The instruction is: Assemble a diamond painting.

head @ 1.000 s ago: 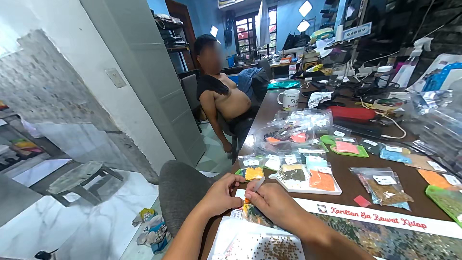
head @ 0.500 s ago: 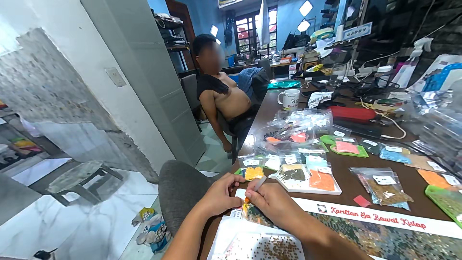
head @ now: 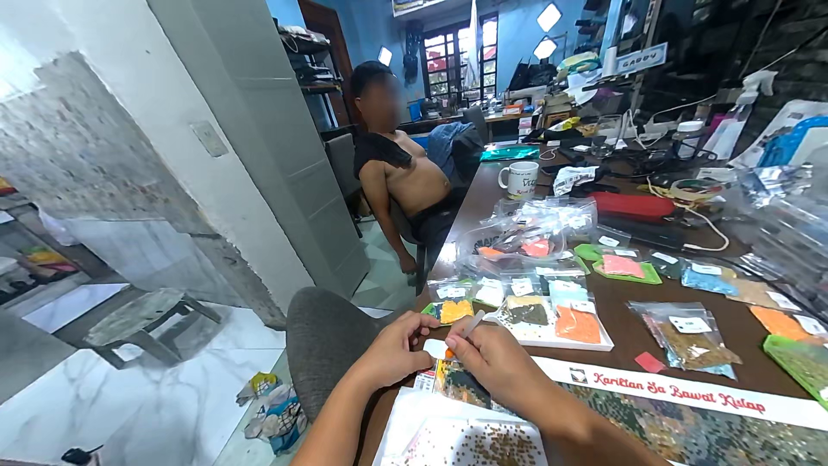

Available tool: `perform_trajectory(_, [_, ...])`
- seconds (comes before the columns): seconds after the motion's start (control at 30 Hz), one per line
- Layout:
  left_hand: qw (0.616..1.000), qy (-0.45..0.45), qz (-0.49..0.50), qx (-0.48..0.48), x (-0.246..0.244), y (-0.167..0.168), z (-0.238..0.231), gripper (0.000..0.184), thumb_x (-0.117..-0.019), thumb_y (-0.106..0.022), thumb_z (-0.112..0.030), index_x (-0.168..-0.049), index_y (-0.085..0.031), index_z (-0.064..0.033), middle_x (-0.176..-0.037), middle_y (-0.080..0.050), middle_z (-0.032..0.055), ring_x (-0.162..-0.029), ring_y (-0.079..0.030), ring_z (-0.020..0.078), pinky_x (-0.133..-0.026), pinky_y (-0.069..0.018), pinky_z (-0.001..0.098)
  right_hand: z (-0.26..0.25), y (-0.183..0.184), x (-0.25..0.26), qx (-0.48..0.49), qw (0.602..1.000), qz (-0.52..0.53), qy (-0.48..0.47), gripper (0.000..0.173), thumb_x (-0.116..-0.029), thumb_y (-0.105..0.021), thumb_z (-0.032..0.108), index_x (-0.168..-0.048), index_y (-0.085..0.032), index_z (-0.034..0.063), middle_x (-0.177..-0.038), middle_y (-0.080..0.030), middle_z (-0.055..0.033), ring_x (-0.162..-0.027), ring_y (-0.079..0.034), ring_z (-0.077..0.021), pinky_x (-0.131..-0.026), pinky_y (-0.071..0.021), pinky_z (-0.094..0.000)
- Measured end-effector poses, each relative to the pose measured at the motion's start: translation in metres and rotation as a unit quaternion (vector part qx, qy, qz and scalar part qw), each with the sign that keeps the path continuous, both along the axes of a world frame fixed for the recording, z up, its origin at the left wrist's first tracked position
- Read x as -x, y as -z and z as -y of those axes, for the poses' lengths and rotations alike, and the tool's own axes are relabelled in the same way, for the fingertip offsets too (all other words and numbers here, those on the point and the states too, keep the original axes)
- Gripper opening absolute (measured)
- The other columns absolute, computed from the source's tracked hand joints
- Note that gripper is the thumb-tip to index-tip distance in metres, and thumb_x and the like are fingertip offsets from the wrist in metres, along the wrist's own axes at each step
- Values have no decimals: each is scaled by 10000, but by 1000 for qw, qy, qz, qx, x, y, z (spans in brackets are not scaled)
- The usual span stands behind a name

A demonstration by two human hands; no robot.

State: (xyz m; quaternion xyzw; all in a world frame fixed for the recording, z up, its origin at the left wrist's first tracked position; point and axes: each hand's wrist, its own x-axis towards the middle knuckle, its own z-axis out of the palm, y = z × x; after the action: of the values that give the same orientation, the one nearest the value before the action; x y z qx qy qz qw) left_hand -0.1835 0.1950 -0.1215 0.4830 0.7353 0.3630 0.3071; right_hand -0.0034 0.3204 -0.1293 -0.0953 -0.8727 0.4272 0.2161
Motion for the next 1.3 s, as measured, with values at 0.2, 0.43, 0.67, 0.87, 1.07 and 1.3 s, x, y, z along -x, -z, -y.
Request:
perform_trajectory(0.2, [1000, -7, -9, -1, -1, 0, -1, 465, -814, -732, -146, -1266, -631, -97, -1168, -584, 22, -965, -576, 87, -829, -493, 260, 0, 0, 1, 12, 1000, -6, -4, 351, -1080, -474, 320, -1041, -671, 33, -804, -627, -48, -704, -574, -92, -680, -482, -253])
perform_trajectory(0.43, [999, -12, -36, 7, -1, 4, -3, 490, -795, -768, -196, -1260, -640, -107, -1159, -588, 22, -969, -578, 105, -838, -497, 298, 1, 1, 2, 1, 1000, 0, -16, 360, -1085, -470, 319, -1033, -673, 26, -821, -631, -65, -723, -579, -106, -694, -485, -262])
perform_trajectory(0.67, [999, -14, -41, 15, -1, 3, -4, 491, -795, -777, -197, -1260, -642, -114, -1180, -594, 31, -1001, -587, 129, -873, -506, 343, 1, 3, 2, -2, 1000, -5, -17, 361, -1084, -475, 319, -1030, -670, 19, -799, -618, -71, -704, -567, -117, -680, -481, -272])
perform_trajectory(0.87, [999, -12, -36, 18, -1, 2, -3, 465, -823, -744, -217, -1265, -639, -120, -1169, -588, 18, -983, -578, 109, -850, -493, 310, 0, 2, 1, -2, 1000, -2, -4, 376, -1080, -468, 347, -1039, -677, 37, -801, -627, -59, -708, -581, -117, -686, -491, -291])
perform_trajectory(1.07, [999, 26, 2, 21, 3, 0, 2, 609, -782, -778, -224, -1351, -588, -120, -1251, -566, 46, -1066, -578, 139, -892, -503, 322, 0, 5, 0, -4, 999, -40, 24, 414, -1075, -450, 401, -980, -667, 62, -733, -594, -30, -673, -574, -114, -657, -489, -311])
perform_trajectory(1.3, [999, 5, -24, 25, -1, -5, 4, 502, -820, -749, -177, -1303, -627, -117, -1311, -517, 68, -1027, -564, 126, -827, -497, 282, 1, 6, -1, -28, 996, -72, 42, 406, -1071, -450, 383, -908, -657, 74, -667, -544, 2, -615, -529, -82, -609, -453, -278])
